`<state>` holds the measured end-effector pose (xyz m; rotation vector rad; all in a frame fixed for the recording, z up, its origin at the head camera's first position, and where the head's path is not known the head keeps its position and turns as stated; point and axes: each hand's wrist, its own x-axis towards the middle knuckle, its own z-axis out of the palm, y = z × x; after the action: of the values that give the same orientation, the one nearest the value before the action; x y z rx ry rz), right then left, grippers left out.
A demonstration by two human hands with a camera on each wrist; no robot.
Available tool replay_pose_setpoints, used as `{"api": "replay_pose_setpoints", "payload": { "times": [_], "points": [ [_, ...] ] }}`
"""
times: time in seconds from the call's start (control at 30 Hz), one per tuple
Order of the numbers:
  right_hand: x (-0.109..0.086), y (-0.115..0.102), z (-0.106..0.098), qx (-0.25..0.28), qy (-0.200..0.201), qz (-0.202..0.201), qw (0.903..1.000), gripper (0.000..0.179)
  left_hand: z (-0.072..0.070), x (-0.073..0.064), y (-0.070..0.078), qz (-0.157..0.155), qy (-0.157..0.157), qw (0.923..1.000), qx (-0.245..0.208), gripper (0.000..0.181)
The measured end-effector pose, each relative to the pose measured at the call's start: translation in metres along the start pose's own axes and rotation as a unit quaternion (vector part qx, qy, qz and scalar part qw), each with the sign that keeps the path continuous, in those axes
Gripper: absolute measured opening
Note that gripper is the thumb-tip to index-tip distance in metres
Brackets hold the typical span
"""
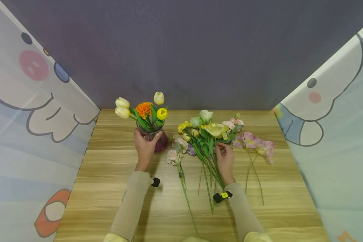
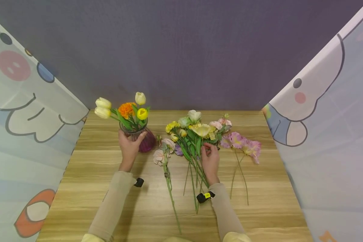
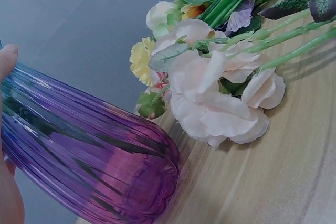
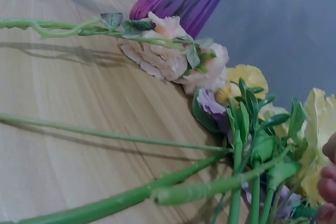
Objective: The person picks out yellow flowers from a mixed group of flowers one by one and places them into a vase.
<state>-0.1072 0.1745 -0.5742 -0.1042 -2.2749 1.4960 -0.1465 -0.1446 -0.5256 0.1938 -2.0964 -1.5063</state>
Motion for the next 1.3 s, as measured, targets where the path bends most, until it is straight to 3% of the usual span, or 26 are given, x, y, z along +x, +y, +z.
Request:
{"api": "replay_pose_setpoints", "payload": {
  "times": [0.2,0.47,0.67,1.07,1.3],
  "points": [
    [-0.004,0.000,-0.005,-0.019,-0.053,0.099,0.9935,0.034,-0.001,0.000,-0.003,0.004,0.004,1.0000,-0.004,0.071],
    [-0.004,0.004,-0.006,-0.005,-0.068,0.138,0.9880,0.037,-0.001,0.000,-0.003,0.006,0.004,1.0000,-0.001,0.071],
    [-0.001,0.007,-0.009,-0.007,-0.074,0.143,0.9869,0.030,0.000,0.001,-0.003,0.006,0.006,1.0000,0.000,0.070],
    [0.005,0.006,-0.014,-0.066,-0.113,0.143,0.9809,0.024,0.002,0.000,-0.002,0.004,0.005,1.0000,0.006,0.071],
    [0.007,-0.002,-0.014,-0.025,-0.096,0.140,0.9853,0.024,0.001,-0.001,-0.003,0.003,0.005,1.0000,0.006,0.071]
  ]
}}
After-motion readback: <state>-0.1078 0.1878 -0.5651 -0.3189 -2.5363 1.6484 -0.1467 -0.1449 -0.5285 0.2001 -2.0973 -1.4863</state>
